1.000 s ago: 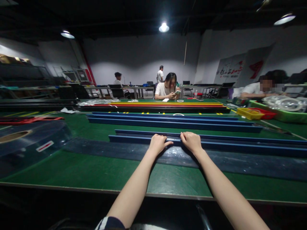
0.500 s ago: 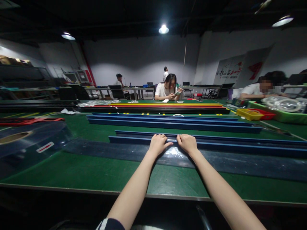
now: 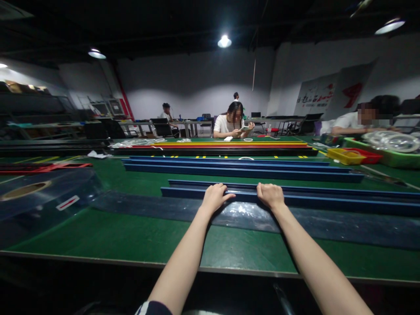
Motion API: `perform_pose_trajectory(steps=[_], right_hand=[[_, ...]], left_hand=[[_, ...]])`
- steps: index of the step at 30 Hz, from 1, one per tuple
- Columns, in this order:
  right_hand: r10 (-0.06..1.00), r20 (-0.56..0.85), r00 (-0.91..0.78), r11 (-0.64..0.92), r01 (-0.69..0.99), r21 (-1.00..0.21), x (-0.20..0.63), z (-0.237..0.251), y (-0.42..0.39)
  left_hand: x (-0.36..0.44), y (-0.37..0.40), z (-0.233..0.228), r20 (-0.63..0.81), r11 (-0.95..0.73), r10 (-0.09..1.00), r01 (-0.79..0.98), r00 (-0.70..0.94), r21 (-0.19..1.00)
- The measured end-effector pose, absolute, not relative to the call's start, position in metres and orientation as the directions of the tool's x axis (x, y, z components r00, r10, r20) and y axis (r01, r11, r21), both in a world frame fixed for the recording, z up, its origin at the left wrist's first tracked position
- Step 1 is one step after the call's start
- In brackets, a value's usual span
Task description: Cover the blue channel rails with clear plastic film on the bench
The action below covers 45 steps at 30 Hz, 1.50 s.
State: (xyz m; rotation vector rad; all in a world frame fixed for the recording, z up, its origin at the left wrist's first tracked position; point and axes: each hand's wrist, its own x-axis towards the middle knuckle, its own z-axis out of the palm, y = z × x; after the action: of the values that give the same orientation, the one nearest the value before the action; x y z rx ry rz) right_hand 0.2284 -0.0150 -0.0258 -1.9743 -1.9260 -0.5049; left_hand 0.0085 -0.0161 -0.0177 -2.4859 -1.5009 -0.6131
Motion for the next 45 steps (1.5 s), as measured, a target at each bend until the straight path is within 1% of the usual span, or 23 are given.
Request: perform_pose_trajectory(steps=[3, 9, 12, 15, 17, 19, 22, 25, 27, 30, 33, 40, 45], right_hand=[[0.892, 0.442, 0.091, -0.093, 0.995, -0.017, 0.247, -0.024, -0.017], [0.907, 0.395, 0.144, -0.129, 0.989, -0.065, 0.257, -0.020, -0.017], [0.924, 0.359, 0.134, -0.117, 0.991, -0.071, 0.255, -0.017, -0.018], [0.934, 0.339, 0.111, -0.099, 0.994, -0.051, 0.252, -0.015, -0.019], [0.922, 0.373, 0.102, -0.091, 0.995, -0.047, 0.248, -0.014, -0.020], [0.891, 0.445, 0.091, -0.069, 0.996, -0.064, 0.240, -0.014, -0.021], [0.837, 0.546, 0.028, 0.024, 0.996, -0.088, 0.224, -0.016, -0.022], [0.819, 0.570, -0.063, 0.128, 0.989, -0.075, 0.209, -0.020, -0.022], [0.831, 0.549, -0.090, 0.151, 0.986, -0.068, 0.203, -0.022, -0.020], [0.864, 0.502, -0.047, 0.096, 0.993, -0.073, 0.200, -0.023, -0.018], [0.874, 0.485, 0.014, 0.028, 0.996, -0.080, 0.201, -0.022, -0.015], [0.856, 0.517, 0.024, 0.019, 0.997, -0.077, 0.203, -0.024, -0.012], [0.835, 0.535, 0.127, -0.092, 0.991, -0.092, 0.220, -0.026, -0.013]], left_hand=[[0.005, -0.016, -0.018, 0.410, -0.463, 0.819, 0.885, 0.401, 0.060], [0.009, -0.018, -0.017, 0.382, -0.454, 0.832, 0.890, 0.403, 0.049], [0.010, -0.019, -0.017, 0.379, -0.449, 0.833, 0.893, 0.402, 0.039], [0.010, -0.017, -0.018, 0.383, -0.443, 0.833, 0.896, 0.399, 0.030], [0.009, -0.016, -0.019, 0.384, -0.442, 0.833, 0.897, 0.398, 0.028], [0.009, -0.015, -0.020, 0.382, -0.441, 0.834, 0.897, 0.398, 0.029], [0.010, -0.015, -0.021, 0.382, -0.439, 0.835, 0.898, 0.395, 0.032], [0.010, -0.015, -0.021, 0.388, -0.442, 0.832, 0.896, 0.396, 0.034], [0.010, -0.016, -0.021, 0.390, -0.446, 0.830, 0.895, 0.399, 0.034], [0.010, -0.016, -0.021, 0.392, -0.444, 0.829, 0.896, 0.398, 0.028], [0.010, -0.016, -0.021, 0.397, -0.443, 0.826, 0.896, 0.401, 0.017], [0.011, -0.015, -0.023, 0.404, -0.466, 0.809, 0.885, 0.427, -0.003], [0.011, -0.015, -0.024, 0.423, -0.514, 0.777, 0.858, 0.466, 0.001]])
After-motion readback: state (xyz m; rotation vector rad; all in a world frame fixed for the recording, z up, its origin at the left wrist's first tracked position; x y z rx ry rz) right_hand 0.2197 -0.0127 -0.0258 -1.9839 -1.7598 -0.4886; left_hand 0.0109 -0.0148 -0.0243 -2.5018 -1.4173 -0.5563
